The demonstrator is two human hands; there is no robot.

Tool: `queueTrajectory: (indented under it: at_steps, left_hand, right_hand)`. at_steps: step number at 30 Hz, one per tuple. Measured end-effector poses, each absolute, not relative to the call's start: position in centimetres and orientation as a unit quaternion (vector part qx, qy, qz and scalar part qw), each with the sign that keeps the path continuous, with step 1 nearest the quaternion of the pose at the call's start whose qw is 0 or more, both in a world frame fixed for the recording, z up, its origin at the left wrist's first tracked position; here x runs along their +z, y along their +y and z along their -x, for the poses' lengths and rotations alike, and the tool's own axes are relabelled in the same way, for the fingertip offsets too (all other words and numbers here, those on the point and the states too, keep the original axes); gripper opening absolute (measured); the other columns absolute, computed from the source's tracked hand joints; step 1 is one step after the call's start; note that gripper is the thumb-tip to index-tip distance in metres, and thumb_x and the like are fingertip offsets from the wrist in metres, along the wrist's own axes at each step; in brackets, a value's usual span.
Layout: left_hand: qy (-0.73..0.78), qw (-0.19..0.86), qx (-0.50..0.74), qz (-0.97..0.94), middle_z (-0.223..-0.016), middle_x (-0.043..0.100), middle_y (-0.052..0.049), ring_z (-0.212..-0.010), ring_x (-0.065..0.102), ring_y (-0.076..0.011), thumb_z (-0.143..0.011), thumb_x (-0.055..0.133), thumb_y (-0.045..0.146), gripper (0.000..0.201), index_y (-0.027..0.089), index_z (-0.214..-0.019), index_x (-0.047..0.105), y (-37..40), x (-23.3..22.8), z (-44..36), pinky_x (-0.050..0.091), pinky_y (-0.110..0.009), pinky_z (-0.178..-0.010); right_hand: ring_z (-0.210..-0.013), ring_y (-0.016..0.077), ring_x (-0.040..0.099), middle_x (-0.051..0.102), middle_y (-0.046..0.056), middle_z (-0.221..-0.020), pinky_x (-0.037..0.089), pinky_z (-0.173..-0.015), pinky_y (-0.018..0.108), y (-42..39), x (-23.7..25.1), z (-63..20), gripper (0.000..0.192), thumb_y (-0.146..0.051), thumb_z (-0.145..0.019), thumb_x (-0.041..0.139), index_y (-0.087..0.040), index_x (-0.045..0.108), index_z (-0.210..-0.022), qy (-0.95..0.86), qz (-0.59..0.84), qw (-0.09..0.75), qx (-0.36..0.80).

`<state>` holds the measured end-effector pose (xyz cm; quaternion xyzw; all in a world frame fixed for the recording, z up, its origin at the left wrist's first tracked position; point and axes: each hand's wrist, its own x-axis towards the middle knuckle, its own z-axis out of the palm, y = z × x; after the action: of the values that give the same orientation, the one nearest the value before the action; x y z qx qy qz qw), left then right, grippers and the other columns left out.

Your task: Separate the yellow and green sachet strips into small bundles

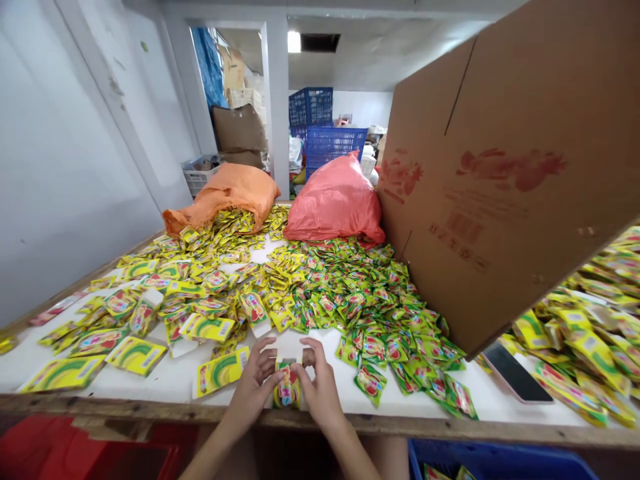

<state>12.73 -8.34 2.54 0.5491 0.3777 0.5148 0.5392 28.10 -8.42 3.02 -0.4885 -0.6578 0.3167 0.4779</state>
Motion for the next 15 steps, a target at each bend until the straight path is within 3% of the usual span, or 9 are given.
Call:
queueTrajectory:
  at_steps: [2, 6, 15]
  left_hand:
    - [0.374, 0.544, 0.505, -0.555, -0.099, 0.06, -0.007, -0.091, 0.059, -0.0205, -0.076, 0.058, 0.025, 0.035, 0.02, -0.11, 0.049, -8.3, 2.7, -12.7, 0.046, -0.033, -0.082]
    - [0.397, 0.482, 0.499, -0.601, -0.099, 0.061, -0.009, -0.097, 0.056, -0.0226, -0.076, 0.058, 0.025, 0.014, 0.018, -0.087, 0.062, -8.4, 3.2, -12.6, 0.045, -0.033, -0.084]
    - [0.456, 0.438, 0.49, -0.601, -0.083, 0.066, -0.006, -0.081, 0.06, -0.0197, -0.077, 0.057, 0.027, 0.014, 0.017, -0.082, 0.065, -8.5, 3.8, -13.1, 0.047, -0.03, -0.075]
  right_hand:
    - [-0.074, 0.0159, 0.057, 0.06, 0.002, -0.079, 0.046, -0.069, 0.026, -8.6, 2.8, -28.2, 0.027, -0.03, -0.084, 0.047, -0.02, 0.054, -0.108, -0.659, 0.485, 0.477, 0.321]
    - [-0.097, 0.0207, 0.056, 0.062, 0.006, -0.1, 0.043, -0.087, 0.033, -8.9, 3.3, -28.6, 0.019, -0.03, -0.083, 0.05, -0.023, 0.065, -0.093, -0.693, 0.449, 0.465, 0.319]
    - [-0.077, 0.0173, 0.059, 0.065, 0.004, -0.083, 0.046, -0.07, 0.026, -8.9, 4.3, -28.3, 0.017, -0.028, -0.083, 0.05, -0.02, 0.063, -0.089, -0.687, 0.477, 0.457, 0.303]
